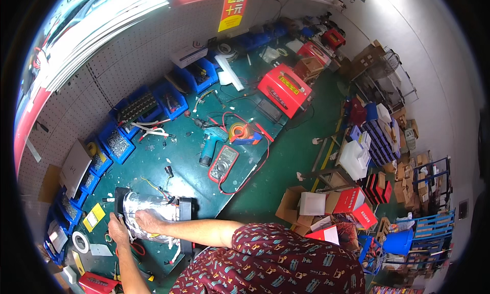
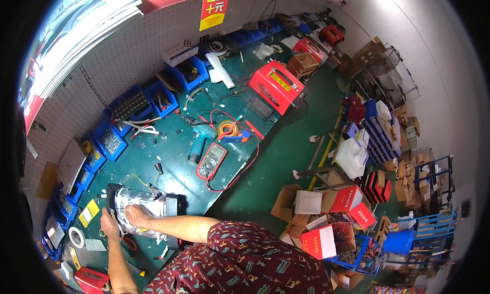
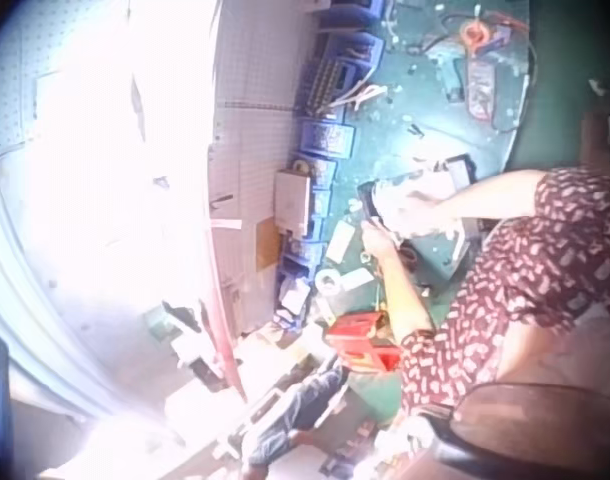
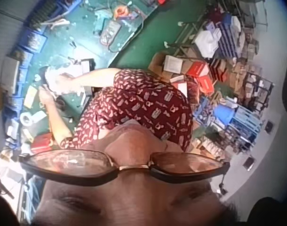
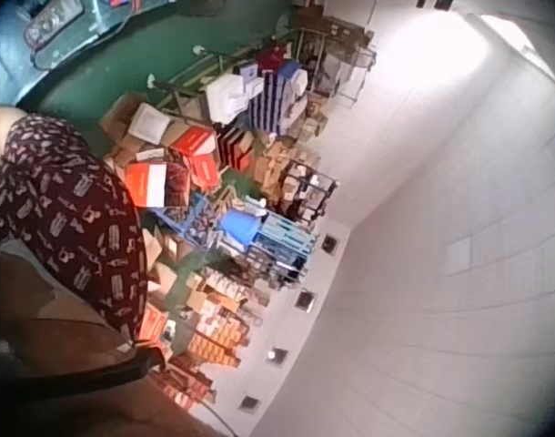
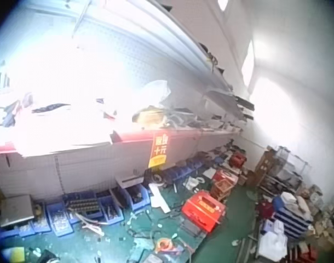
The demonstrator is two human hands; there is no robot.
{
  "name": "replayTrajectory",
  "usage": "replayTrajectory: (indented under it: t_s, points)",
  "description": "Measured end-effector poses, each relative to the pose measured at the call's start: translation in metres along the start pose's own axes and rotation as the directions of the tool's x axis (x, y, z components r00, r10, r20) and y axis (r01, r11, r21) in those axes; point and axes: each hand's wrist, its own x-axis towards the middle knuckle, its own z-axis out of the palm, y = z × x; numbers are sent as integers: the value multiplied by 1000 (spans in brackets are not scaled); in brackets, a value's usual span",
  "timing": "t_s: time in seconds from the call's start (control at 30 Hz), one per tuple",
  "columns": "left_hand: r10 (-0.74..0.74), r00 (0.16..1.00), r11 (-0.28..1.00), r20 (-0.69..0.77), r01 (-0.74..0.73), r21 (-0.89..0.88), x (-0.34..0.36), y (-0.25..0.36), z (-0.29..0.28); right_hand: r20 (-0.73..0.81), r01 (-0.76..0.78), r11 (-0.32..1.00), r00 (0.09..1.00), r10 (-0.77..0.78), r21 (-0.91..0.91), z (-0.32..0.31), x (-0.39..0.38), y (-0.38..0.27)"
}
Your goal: The person works at a cluttered workbench, using a screwdriver to manipulate wires inside a black electronic device. They repeatedly tighten and loosen screws, adjust internal components, and use scissors to trim wires. The person also uses a multimeter to test connections and applies tape to secure wires.
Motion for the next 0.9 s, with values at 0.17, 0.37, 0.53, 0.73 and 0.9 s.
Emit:
replayTrajectory:
  t_s: [0.17,0.37,0.53,0.73,0.9]
  points:
    - [9,1000,999,23,-8,-42,3,-9,6,17,78,990,997,-77,-120,-24,-16,5]
    - [2,1000,999,22,-1,-34,0,-17,11,153,245,951,964,-218,-187,-94,-55,-22]
    - [35,999,999,24,-34,-28,4,-12,11,73,300,949,953,-294,-95,-148,-110,3]
    - [10,1000,1000,15,-9,-12,-1,-20,12,46,132,984,991,-127,-122,-183,-182,32]
    - [-5,993,1000,118,8,-21,2,-6,-3,-37,-2,986,999,-4,-165,-166,-210,46]
